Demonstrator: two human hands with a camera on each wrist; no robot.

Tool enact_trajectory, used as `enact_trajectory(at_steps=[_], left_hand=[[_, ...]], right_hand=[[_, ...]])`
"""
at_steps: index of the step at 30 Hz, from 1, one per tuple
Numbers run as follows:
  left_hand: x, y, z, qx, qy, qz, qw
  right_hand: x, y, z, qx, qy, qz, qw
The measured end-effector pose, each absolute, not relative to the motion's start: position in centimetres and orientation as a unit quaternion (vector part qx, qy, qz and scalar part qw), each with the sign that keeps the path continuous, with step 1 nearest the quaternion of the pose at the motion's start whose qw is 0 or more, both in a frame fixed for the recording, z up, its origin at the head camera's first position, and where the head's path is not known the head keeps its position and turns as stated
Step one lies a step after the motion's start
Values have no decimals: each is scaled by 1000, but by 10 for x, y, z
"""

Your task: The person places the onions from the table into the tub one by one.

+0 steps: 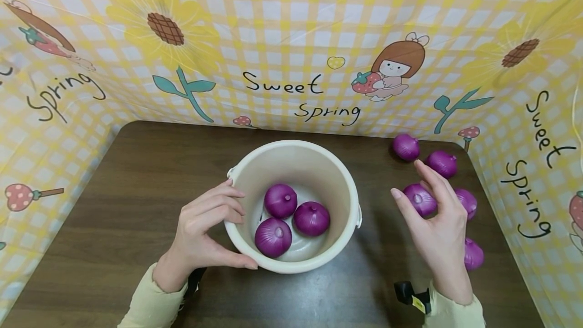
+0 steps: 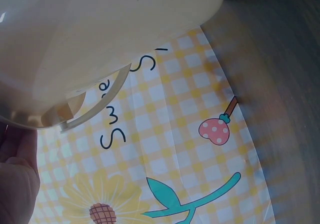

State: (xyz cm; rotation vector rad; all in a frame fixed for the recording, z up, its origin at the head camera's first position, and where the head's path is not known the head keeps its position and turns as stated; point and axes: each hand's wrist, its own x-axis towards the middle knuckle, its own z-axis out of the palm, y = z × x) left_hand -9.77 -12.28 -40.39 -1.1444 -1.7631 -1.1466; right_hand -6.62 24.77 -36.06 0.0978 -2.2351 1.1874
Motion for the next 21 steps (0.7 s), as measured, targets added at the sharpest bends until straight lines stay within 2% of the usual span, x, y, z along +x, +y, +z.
enact_trajectory(at_steps=[21], left_hand=[[-98,-123,-403,-444,-686,-448,362]], right_hand=[[-74,271,-384,-13,-859,428,279]])
